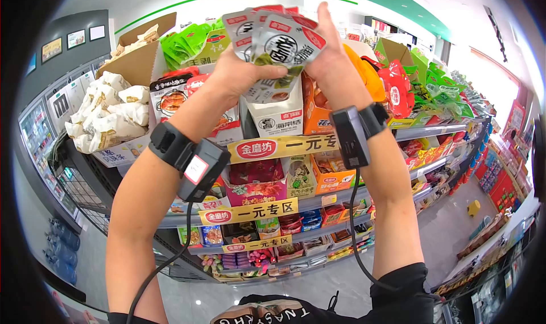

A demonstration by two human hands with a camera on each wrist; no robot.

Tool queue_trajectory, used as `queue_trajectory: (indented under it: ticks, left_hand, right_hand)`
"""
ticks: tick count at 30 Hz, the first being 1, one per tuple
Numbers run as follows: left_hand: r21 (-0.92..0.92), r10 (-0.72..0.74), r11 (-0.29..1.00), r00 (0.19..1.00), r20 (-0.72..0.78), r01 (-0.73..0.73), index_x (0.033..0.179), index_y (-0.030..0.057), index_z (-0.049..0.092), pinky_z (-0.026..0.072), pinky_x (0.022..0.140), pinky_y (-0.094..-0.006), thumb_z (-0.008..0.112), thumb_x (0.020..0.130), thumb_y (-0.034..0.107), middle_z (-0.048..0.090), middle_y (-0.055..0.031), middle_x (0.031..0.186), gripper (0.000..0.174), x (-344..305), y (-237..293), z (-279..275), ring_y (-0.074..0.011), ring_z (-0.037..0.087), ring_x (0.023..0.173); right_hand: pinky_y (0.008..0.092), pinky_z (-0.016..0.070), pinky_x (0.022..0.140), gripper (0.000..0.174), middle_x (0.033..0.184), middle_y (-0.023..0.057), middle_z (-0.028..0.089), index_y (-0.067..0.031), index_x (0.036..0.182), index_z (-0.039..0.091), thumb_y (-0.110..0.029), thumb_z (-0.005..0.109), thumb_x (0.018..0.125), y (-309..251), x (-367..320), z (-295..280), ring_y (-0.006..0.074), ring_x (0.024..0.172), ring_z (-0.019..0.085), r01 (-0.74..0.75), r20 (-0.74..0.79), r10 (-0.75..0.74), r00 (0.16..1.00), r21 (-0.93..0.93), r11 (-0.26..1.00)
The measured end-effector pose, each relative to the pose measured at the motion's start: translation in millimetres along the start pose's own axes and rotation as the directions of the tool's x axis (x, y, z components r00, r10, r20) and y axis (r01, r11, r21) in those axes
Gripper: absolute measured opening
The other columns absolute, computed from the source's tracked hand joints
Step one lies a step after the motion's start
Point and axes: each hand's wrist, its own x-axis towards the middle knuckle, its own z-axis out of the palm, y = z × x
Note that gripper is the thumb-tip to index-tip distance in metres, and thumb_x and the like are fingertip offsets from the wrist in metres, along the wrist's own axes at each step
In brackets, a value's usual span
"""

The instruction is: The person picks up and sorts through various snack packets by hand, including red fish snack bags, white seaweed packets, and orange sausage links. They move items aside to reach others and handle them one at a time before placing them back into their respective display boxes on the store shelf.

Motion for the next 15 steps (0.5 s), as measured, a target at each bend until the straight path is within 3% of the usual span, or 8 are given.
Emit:
queue_trajectory:
  ticks: [1, 4, 5, 8, 9, 12, 13, 15]
  left_hand:
    - [-0.012, -0.014, 1.0, 1.0, 0.018, 0.014, 0.101, 0.0003, 0.052, 0.0493, 0.074, -0.034, 0.075, 0.055, -0.005, 0.062, -0.0099, 0.091, 0.051, 2.5, -4.1, 1.7, -0.0191, 0.059, 0.082]
    - [-0.004, -0.102, 0.995, 0.995, 0.021, 0.102, 0.095, -0.001, 0.057, 0.0485, 0.073, -0.0341, 0.073, 0.061, -0.001, 0.063, -0.0104, 0.089, 0.038, 0.9, -3.9, 5.9, -0.0195, 0.06, 0.078]
    - [-0.025, -0.169, 0.985, 0.985, 0.016, 0.17, 0.095, -0.0017, 0.058, 0.049, 0.073, -0.0348, 0.071, 0.062, -0.003, 0.063, -0.0109, 0.089, 0.036, -0.1, -1.7, 6.7, -0.0204, 0.061, 0.077]
    - [-0.11, -0.319, 0.938, 0.943, 0.097, 0.329, 0.095, -0.0018, 0.058, 0.0496, 0.073, -0.0348, 0.07, 0.064, -0.004, 0.063, -0.011, 0.089, 0.033, 4.5, -5.9, 3.7, -0.0209, 0.062, 0.077]
    - [-0.132, -0.316, 0.935, 0.943, 0.105, 0.328, 0.095, -0.0052, 0.055, 0.0518, 0.068, -0.0358, 0.072, 0.059, -0.007, 0.063, -0.0145, 0.087, 0.04, 3.4, -4.2, 4.8, -0.0225, 0.062, 0.077]
    - [-0.091, -0.319, 0.936, 0.93, 0.186, 0.339, 0.095, -0.0048, 0.056, 0.0518, 0.067, -0.0357, 0.071, 0.062, -0.003, 0.063, -0.0142, 0.087, 0.037, -3.6, 3.5, 3.2, -0.022, 0.062, 0.076]
    - [-0.026, -0.373, 0.921, 0.9, 0.227, 0.389, 0.101, 0.0, 0.054, 0.0496, 0.074, -0.033, 0.069, 0.07, 0.005, 0.061, -0.0093, 0.096, 0.035, 1.6, 0.5, -3.0, -0.0189, 0.06, 0.085]
    - [-0.09, -0.216, 0.965, 0.943, 0.253, 0.245, 0.102, 0.0008, 0.054, 0.0488, 0.076, -0.0321, 0.068, 0.071, 0.008, 0.06, -0.0088, 0.097, 0.035, -0.6, -0.9, -3.8, -0.0182, 0.059, 0.086]
  right_hand:
    - [0.038, 0.0405, 0.087, 0.071, 0.108, 0.0183, 0.054, -0.0022, 0.114, 0.046, -0.062, 0.027, 0.083, -5.3, -13.7, 8.5, 0.0269, 0.1, 0.051, -0.014, -0.035, 0.011, 0.999, -0.098, 0.995]
    - [0.0384, 0.0402, 0.088, 0.075, 0.112, 0.0183, 0.051, -0.0013, 0.119, 0.041, -0.065, 0.026, 0.081, -10.4, -41.5, 17.9, 0.0264, 0.103, 0.05, 0.104, -0.06, -0.104, 0.993, -0.004, 0.995]
    - [0.0364, 0.0415, 0.087, 0.076, 0.112, 0.0173, 0.051, -0.0009, 0.121, 0.037, -0.064, 0.036, 0.079, -8.5, -44.5, 14.9, 0.0235, 0.101, 0.051, 0.104, 0.034, -0.106, 0.994, 0.048, 0.993]
    - [0.0327, 0.0429, 0.085, 0.072, 0.109, 0.0152, 0.052, -0.0008, 0.12, 0.039, -0.057, 0.051, 0.076, 9.0, -44.5, 3.8, 0.0192, 0.099, 0.052, 0.264, 0.128, -0.235, 0.964, -0.309, 0.914]
    - [0.0282, 0.0445, 0.08, 0.065, 0.107, 0.0132, 0.052, 0.0004, 0.117, 0.043, -0.044, 0.063, 0.074, 8.5, -41.8, 2.4, 0.0153, 0.096, 0.052, 0.282, 0.142, -0.25, 0.958, -0.303, 0.91]
    - [0.0271, 0.0439, 0.077, 0.059, 0.101, 0.014, 0.054, 0.0026, 0.109, 0.049, -0.038, 0.068, 0.069, 5.7, -30.1, -0.1, 0.0172, 0.092, 0.052, 0.205, 0.015, -0.27, 0.963, -0.69, 0.694]
    - [0.0267, 0.0453, 0.074, 0.06, 0.101, 0.0157, 0.054, 0.0036, 0.107, 0.051, -0.033, 0.073, 0.064, 7.7, -23.6, 0.7, 0.0178, 0.087, 0.055, 0.22, 0.021, -0.289, 0.957, -0.699, 0.68]
    - [0.0243, 0.0463, 0.071, 0.051, 0.096, 0.0117, 0.056, 0.0014, 0.105, 0.052, -0.026, 0.072, 0.068, 7.0, -24.0, 2.8, 0.0144, 0.083, 0.055, 0.201, 0.027, -0.306, 0.952, -0.806, 0.557]
